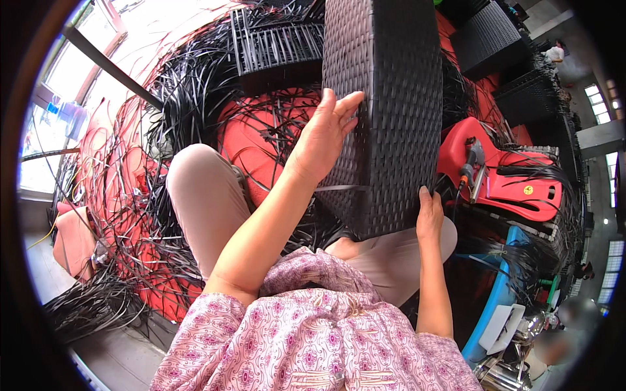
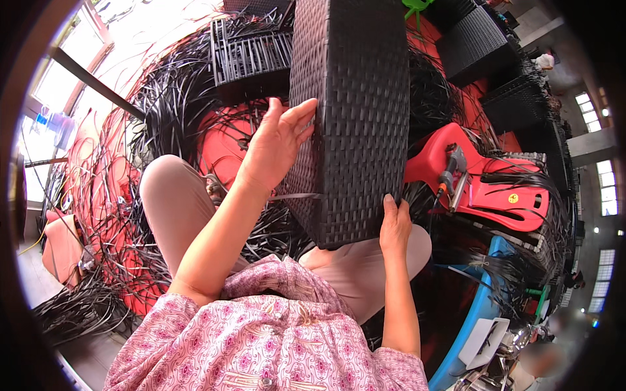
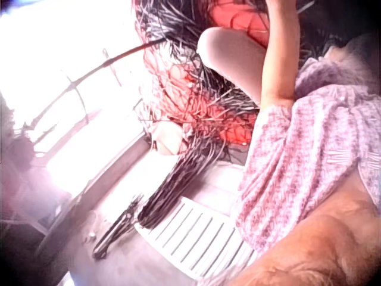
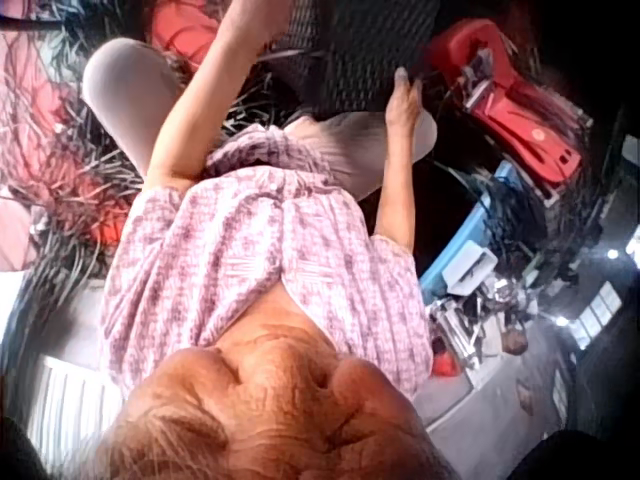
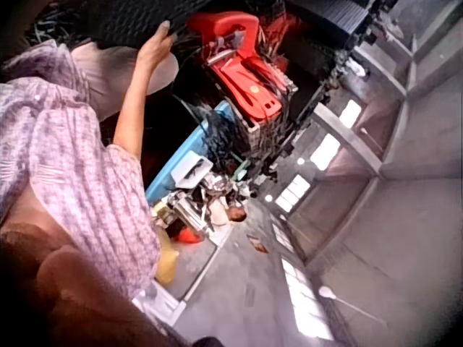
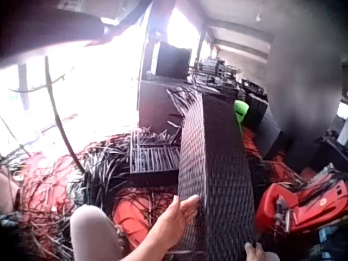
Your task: The person assembles a black woven furniture component by tucking loose strands into the weave, securing sections with a staple gun, and trimming excess material using a pair of shears.
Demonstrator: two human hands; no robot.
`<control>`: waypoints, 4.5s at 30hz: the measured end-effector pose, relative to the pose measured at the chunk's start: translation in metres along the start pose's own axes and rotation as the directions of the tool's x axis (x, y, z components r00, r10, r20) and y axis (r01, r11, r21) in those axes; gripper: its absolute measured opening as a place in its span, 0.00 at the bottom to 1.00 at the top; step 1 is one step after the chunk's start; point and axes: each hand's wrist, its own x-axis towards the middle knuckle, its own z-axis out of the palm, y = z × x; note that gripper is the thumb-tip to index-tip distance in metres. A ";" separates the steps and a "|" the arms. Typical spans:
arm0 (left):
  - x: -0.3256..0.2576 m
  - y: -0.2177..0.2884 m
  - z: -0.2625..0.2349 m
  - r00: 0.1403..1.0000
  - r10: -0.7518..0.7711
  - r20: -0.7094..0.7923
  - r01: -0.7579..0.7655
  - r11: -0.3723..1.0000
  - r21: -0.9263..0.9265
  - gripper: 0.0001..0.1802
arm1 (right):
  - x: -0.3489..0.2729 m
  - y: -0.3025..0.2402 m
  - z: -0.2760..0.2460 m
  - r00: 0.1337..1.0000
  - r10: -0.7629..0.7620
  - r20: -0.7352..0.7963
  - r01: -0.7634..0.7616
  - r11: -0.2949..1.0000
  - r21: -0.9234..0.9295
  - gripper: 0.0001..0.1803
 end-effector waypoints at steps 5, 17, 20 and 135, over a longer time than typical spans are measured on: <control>-0.002 -0.027 -0.023 0.994 -0.088 0.064 0.085 0.995 0.047 0.38 | 0.004 0.030 0.021 0.913 -0.071 -0.401 0.092 0.995 0.033 0.40; -0.051 -0.057 -0.021 0.843 -0.498 0.203 0.378 0.817 0.435 0.23 | 0.022 0.054 0.003 0.939 -0.050 -0.341 0.063 0.998 0.027 0.37; -0.041 -0.049 -0.029 0.884 -0.430 0.186 0.251 0.771 0.585 0.19 | 0.022 0.050 0.002 0.944 -0.037 -0.328 0.050 0.998 0.031 0.36; -0.089 0.223 0.125 0.632 0.039 0.774 -0.775 -0.005 0.632 0.19 | -0.073 -0.248 -0.107 0.525 -0.683 0.507 0.717 0.676 0.168 0.22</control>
